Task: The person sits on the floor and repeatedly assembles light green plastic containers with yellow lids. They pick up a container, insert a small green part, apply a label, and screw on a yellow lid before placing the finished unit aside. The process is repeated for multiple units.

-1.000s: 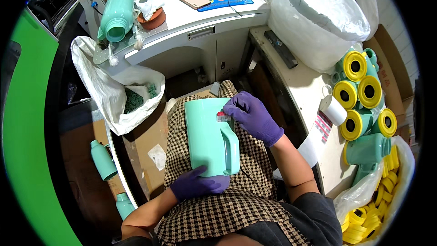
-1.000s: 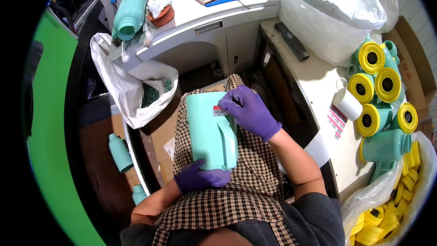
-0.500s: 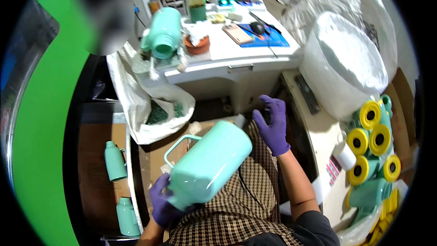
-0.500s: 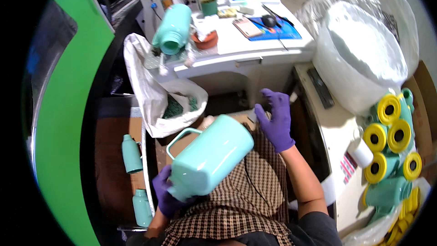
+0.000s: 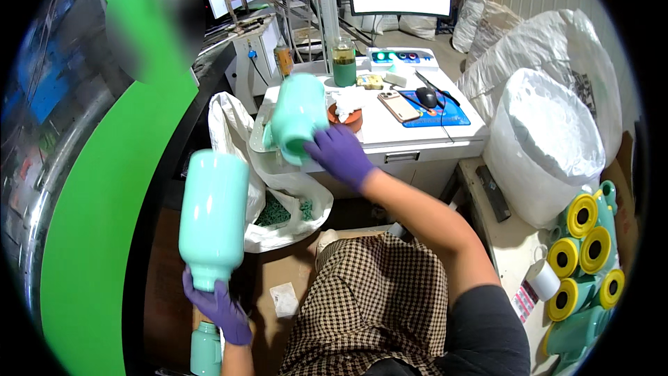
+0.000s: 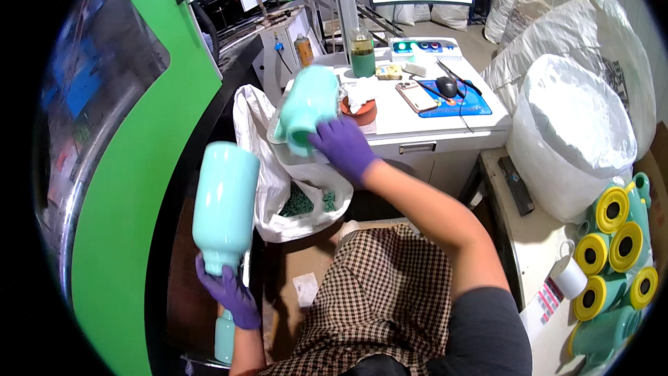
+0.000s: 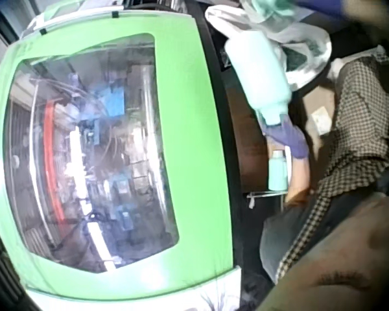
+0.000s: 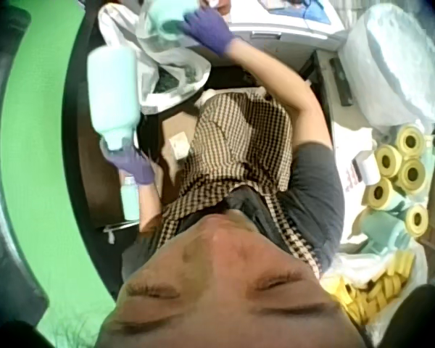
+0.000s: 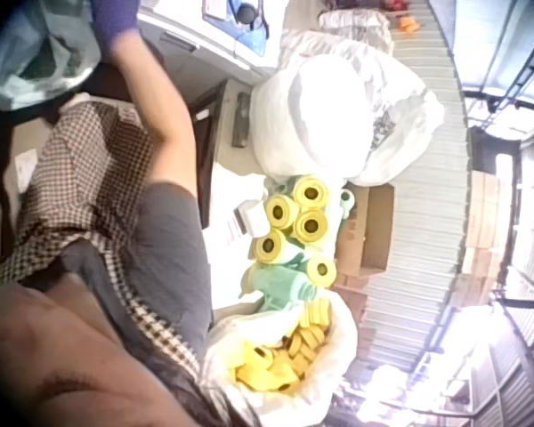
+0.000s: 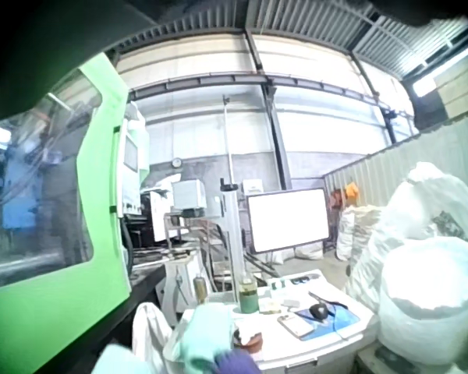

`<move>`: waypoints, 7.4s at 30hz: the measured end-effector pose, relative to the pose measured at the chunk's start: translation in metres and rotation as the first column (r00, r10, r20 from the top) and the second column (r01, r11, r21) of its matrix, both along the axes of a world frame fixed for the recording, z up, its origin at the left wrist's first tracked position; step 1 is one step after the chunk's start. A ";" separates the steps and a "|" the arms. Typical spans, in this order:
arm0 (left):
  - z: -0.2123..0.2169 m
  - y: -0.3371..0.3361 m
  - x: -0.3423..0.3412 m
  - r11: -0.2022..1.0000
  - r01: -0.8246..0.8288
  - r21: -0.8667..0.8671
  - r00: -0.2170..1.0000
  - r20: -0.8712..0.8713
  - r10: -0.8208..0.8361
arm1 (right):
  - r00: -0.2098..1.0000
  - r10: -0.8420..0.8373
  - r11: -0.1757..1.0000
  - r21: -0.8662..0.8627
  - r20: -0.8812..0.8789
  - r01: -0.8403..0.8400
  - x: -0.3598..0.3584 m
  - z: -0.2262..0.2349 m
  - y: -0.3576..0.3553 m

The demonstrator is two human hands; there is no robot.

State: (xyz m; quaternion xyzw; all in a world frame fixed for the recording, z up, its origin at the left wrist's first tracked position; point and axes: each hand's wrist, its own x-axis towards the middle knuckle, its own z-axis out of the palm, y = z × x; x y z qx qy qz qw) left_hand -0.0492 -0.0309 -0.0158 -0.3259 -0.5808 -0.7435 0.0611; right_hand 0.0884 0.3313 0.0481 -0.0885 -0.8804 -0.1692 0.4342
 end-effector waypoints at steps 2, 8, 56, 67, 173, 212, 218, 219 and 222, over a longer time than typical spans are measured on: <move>0.012 0.043 -0.017 0.993 0.071 0.090 0.996 -0.068 -0.065 | 0.998 0.024 0.999 0.026 0.051 -0.025 0.072 -0.004 -0.067; 0.023 0.253 -0.040 0.985 0.143 -0.098 0.763 -0.623 -0.173 | 0.918 -0.189 0.660 -0.738 -0.348 -0.143 0.300 -0.054 -0.246; 0.066 0.037 0.184 0.405 0.679 -0.613 0.380 -0.178 -0.908 | 0.929 -0.085 0.540 -0.800 -0.360 -0.261 0.261 -0.021 -0.316; 0.068 0.027 0.092 0.356 0.587 -0.727 0.393 -0.129 -0.911 | 0.832 0.265 0.627 -0.568 -0.488 -0.533 0.250 -0.020 -0.307; -0.049 0.043 0.103 0.543 0.839 0.011 0.327 0.789 -0.521 | 0.806 -0.043 0.376 -0.757 -0.590 -0.534 0.315 -0.052 -0.249; -0.067 -0.016 0.049 0.588 0.460 -0.666 0.783 -0.007 -0.621 | 0.581 -0.346 0.064 -0.636 -0.737 -0.769 0.372 -0.016 -0.226; -0.133 -0.162 -0.073 0.775 0.309 -0.551 0.860 0.510 0.019 | 0.809 -0.249 0.110 -0.845 -0.533 -0.523 0.323 -0.075 -0.296; -0.149 -0.203 -0.084 0.837 0.157 -0.524 0.808 0.555 0.196 | 0.859 -0.264 0.130 -0.898 -0.439 -0.419 0.326 -0.070 -0.296; -0.218 -0.328 -0.149 0.892 0.011 -0.452 0.759 0.584 0.287 | 0.894 -0.212 0.042 -0.917 -0.396 -0.396 0.326 -0.045 -0.295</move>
